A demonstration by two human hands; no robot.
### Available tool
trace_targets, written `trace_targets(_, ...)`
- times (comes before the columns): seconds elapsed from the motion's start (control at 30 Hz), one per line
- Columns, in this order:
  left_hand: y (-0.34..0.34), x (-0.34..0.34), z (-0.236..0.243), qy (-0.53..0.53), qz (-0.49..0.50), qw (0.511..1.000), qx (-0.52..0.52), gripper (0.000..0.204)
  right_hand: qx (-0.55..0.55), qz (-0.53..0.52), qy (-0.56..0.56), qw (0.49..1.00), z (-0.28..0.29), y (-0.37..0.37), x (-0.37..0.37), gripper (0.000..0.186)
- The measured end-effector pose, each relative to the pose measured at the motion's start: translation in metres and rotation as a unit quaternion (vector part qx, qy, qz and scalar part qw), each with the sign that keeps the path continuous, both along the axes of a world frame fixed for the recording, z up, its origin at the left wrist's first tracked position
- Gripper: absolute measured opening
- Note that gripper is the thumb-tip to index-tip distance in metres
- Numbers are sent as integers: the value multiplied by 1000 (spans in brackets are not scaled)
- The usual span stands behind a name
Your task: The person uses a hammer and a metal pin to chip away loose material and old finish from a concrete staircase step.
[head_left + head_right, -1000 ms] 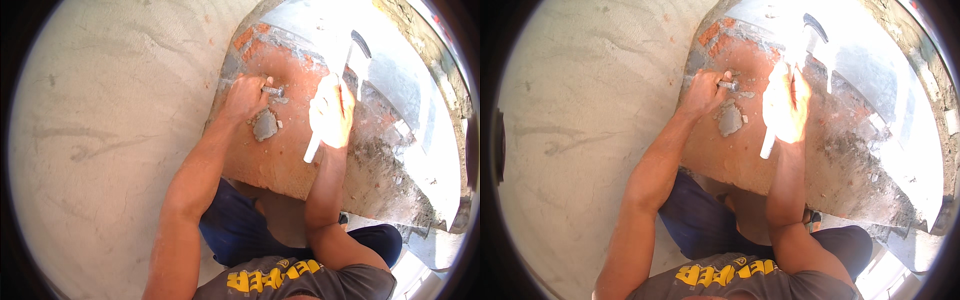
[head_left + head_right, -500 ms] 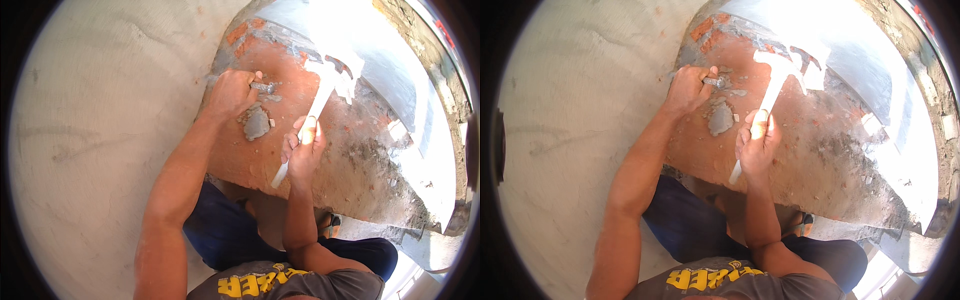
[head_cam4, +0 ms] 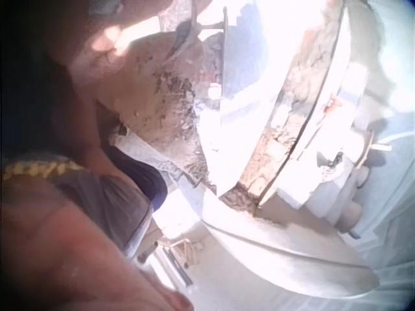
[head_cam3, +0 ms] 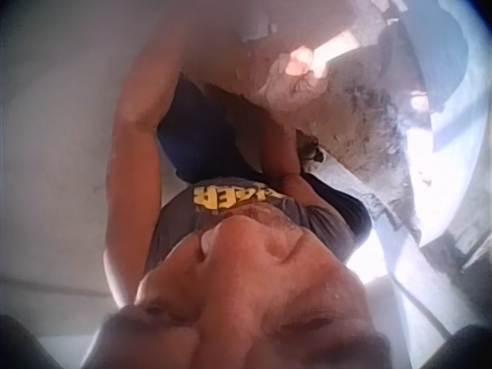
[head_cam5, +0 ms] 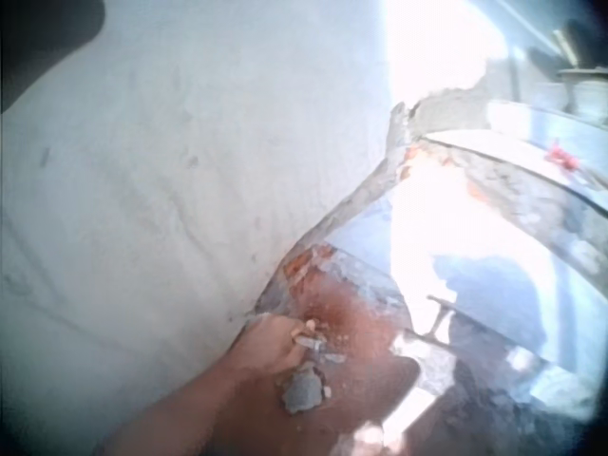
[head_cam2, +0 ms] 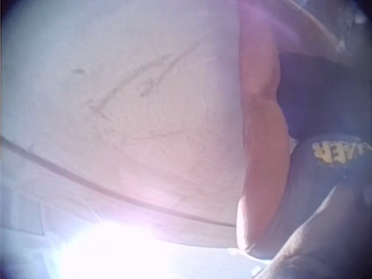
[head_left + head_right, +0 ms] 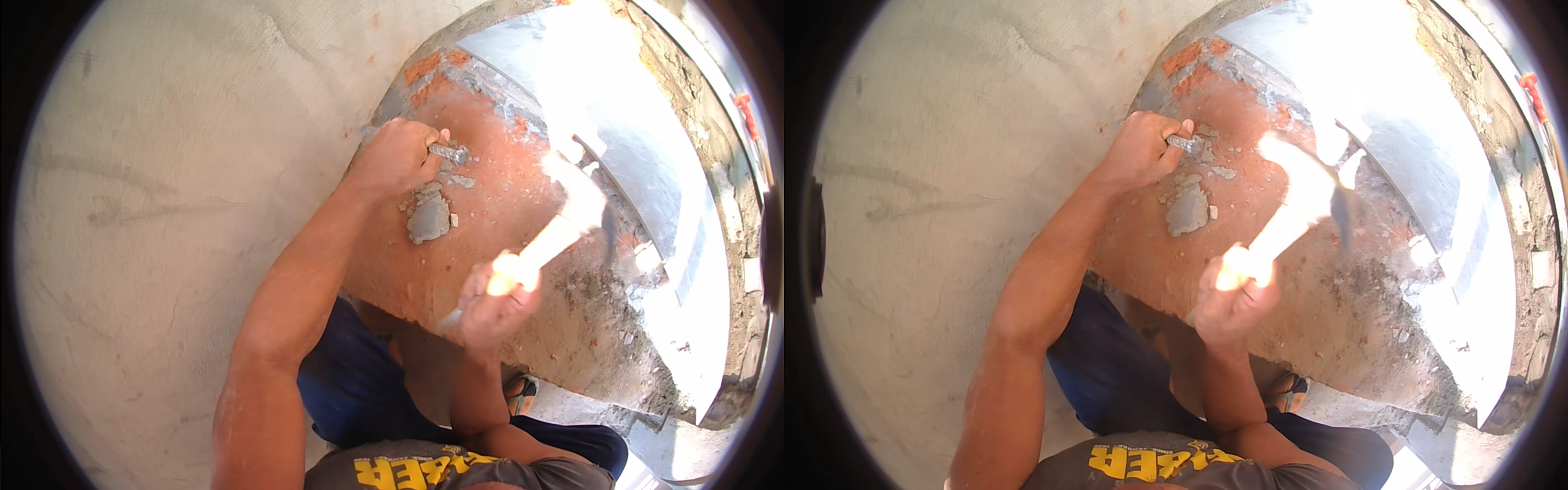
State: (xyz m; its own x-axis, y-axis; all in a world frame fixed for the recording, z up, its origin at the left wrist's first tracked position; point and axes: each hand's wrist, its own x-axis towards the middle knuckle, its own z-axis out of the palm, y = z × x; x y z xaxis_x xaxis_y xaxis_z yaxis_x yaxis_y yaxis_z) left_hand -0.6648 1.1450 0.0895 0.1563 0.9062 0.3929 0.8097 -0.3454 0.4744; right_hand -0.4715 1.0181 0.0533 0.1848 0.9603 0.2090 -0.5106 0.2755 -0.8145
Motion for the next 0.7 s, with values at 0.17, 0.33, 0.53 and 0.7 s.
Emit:
trace_targets(0.17,4,4,0,-6,-14,1000,19,31,44,-47,20,998,-17,6,-4,22)
trace_targets(0.33,-3,-4,3,-1,-5,1000,11,30,-60,36,-128,989,-3,8,5,25)
trace_targets(0.53,0,-3,5,-10,-11,1000,7,29,102,-134,67,983,-3,11,-6,22)
trace_targets(0.7,0,-7,2,-29,-3,999,27,29,-27,32,-135,990,3,11,5,25)
